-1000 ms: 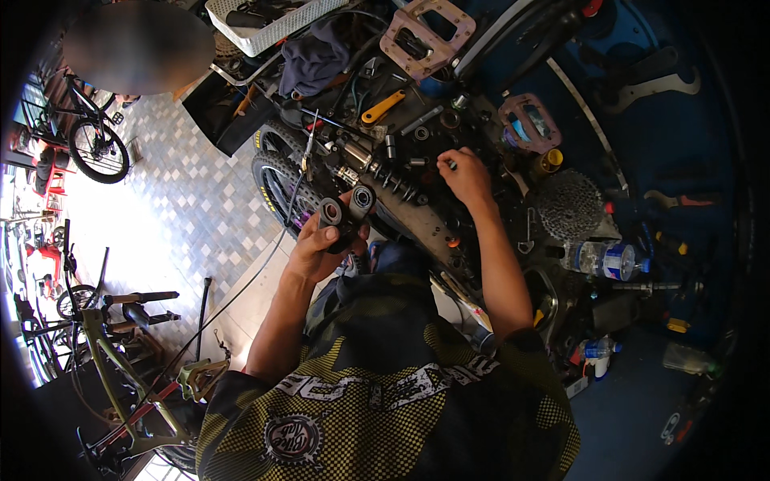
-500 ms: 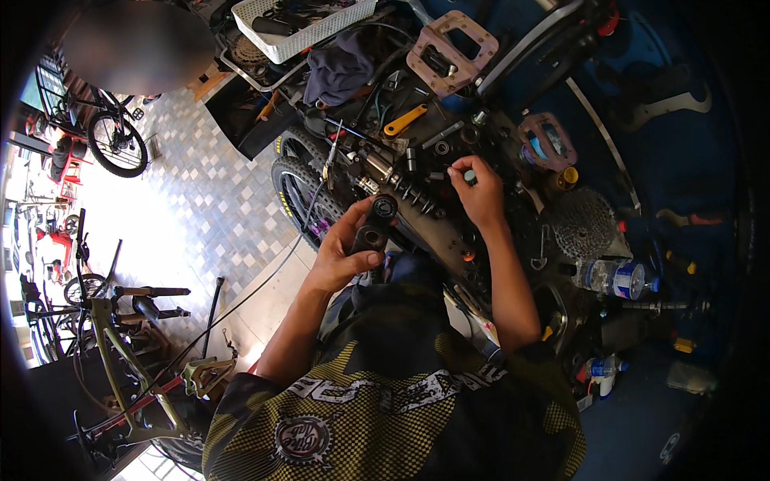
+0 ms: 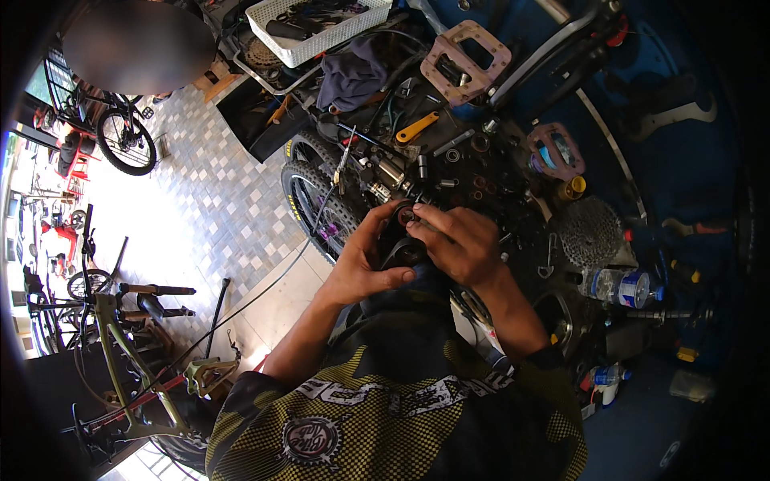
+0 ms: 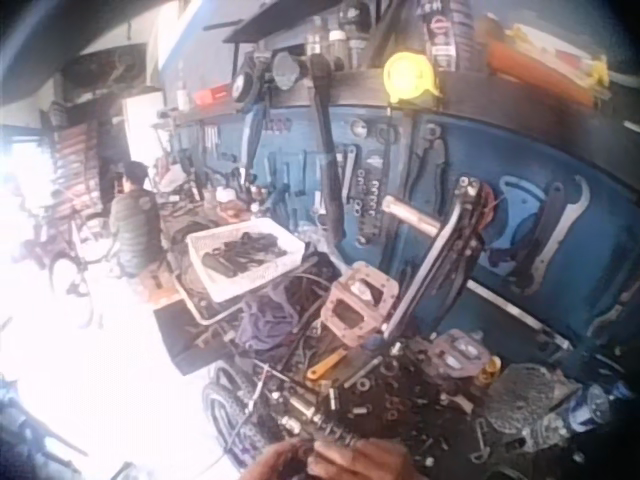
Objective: The person assembles a bicycle hub by inserting bearings and washers into the hub shell, using a grease syringe to apply lubricant, and wiping the components with a cloth. The assembly is performed at a workbench in a bicycle repair shop.
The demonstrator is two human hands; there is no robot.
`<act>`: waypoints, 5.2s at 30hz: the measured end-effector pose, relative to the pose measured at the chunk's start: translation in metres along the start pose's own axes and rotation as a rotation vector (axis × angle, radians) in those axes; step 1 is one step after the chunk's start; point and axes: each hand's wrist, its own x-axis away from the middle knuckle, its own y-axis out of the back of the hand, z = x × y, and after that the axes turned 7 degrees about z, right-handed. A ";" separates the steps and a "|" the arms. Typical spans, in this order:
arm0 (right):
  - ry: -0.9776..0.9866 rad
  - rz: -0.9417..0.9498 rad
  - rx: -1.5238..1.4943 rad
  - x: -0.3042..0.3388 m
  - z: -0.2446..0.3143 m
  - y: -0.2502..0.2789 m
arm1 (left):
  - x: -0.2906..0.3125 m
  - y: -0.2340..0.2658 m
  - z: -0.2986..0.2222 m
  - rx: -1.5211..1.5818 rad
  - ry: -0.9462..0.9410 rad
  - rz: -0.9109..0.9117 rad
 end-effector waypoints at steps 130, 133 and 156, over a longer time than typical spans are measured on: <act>-1.135 0.283 0.165 0.160 -0.182 0.069 | 0.002 0.048 0.089 -0.536 0.144 -0.343; -1.296 0.215 0.147 0.157 -0.170 0.085 | 0.001 0.047 0.085 -0.451 0.170 -0.341; -1.499 0.611 0.369 0.196 -0.166 0.059 | 0.004 0.062 0.077 -0.840 0.111 -0.213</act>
